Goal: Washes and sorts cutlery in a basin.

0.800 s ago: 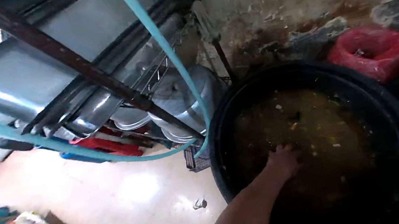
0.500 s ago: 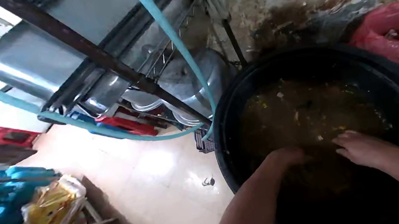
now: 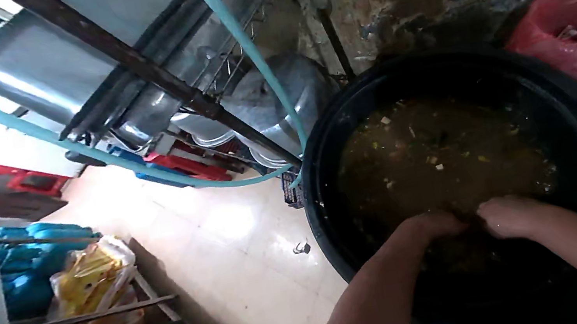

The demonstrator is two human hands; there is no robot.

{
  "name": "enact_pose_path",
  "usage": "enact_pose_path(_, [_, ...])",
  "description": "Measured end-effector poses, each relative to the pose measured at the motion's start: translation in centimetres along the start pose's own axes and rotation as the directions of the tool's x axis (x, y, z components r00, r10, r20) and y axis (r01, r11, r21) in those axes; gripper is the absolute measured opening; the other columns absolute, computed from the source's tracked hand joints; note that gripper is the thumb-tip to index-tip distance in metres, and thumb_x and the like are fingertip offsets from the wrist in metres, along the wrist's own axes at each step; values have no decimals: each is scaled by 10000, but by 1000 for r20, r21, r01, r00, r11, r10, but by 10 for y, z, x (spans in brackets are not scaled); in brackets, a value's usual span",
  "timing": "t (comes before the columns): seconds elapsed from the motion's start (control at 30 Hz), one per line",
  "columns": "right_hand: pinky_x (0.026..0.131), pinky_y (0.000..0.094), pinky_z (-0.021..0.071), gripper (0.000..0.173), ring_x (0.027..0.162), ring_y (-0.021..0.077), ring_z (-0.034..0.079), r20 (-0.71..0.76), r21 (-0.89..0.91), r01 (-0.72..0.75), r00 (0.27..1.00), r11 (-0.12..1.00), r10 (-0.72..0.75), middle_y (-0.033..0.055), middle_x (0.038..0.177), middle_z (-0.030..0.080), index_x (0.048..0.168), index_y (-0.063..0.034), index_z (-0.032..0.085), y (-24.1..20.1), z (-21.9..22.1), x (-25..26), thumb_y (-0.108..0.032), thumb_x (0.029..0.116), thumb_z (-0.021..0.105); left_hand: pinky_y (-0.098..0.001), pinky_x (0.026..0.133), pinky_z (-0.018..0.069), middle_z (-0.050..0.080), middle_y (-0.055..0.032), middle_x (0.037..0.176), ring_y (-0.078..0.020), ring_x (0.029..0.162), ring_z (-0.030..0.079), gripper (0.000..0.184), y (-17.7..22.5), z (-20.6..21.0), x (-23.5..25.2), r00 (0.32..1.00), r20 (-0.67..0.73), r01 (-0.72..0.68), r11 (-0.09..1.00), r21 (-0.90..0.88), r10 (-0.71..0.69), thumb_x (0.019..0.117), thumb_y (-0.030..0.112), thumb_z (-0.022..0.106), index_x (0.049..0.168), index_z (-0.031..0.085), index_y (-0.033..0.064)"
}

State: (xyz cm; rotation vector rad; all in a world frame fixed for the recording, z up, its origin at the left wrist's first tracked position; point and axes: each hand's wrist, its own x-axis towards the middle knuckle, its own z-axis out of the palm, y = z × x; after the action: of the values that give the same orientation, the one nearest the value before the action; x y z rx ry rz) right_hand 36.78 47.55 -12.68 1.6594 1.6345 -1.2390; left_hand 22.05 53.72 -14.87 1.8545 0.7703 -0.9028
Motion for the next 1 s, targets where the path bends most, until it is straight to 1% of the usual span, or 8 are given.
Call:
enact_pose_path(0.1, [1143,544,385,380,1353,352,534,-255,311,53,966,949,30,186,1417,596,1391,-94,618,13,-7,-11,-257,1108,423,-660,1059,415,608,-255,1362,-405,1287,572,594,24,6,1,996,26,86,996,-33,-85,1070,489,451,1310,633,-22])
enact_pose_path(0.3, [1016,604,487,270,1175,361,654,-675,424,172,715,889,184,164,1259,692,1257,-106,714,52,-11,-65,-179,1072,531,-677,988,473,625,-245,1327,-435,1225,603,453,50,33,15,999,-42,-10,992,125,15,1006,321,637,1342,614,19])
enact_pose_path(0.4, [925,534,538,219,1038,259,696,-732,595,379,619,708,284,115,1135,729,1200,-82,714,64,-6,-75,-154,1060,562,-694,980,454,627,-257,1318,-450,1219,601,477,57,24,2,1000,31,-8,989,151,3,1016,333,631,1376,592,22])
enact_pose_path(0.53, [947,439,557,211,1031,193,705,-751,650,547,566,528,340,89,1114,735,1205,-49,690,69,-2,-74,-111,1054,557,-678,1010,447,622,-242,1342,-428,1240,594,498,47,14,-8,997,66,-37,998,51,34,995,300,658,1438,567,92])
enact_pose_path(0.67, [949,380,563,209,1023,157,704,-769,636,606,549,478,328,79,1119,733,1205,-48,691,72,0,-76,-84,1043,565,-507,917,543,649,-180,1266,-286,1037,670,491,31,0,-21,999,-53,-24,960,-280,10,1006,261,655,1463,535,131])
enact_pose_path(0.83, [883,394,583,195,951,185,708,-705,702,547,622,456,341,104,1090,721,1198,-30,677,69,-6,-74,-65,1039,569,-289,675,564,663,-60,1004,-120,722,639,378,5,-8,-46,982,-183,-159,679,-717,36,1060,208,554,1427,524,118])
enact_pose_path(0.93, [820,424,602,247,907,249,719,-507,843,376,796,385,331,154,1103,699,1261,-21,624,54,-12,-70,-154,1068,546,-264,617,543,656,-39,913,-108,657,612,300,-7,-7,-55,971,-216,-238,496,-835,102,1070,196,539,1355,547,103])
enact_pose_path(1.0, [884,447,575,387,1051,280,691,-335,924,285,925,256,179,162,1269,648,1410,-47,509,38,-9,-66,-277,1102,467,-262,611,547,656,-40,908,-109,651,614,279,-10,-5,-59,960,-234,-279,419,-864,156,1071,177,529,1336,542,91])
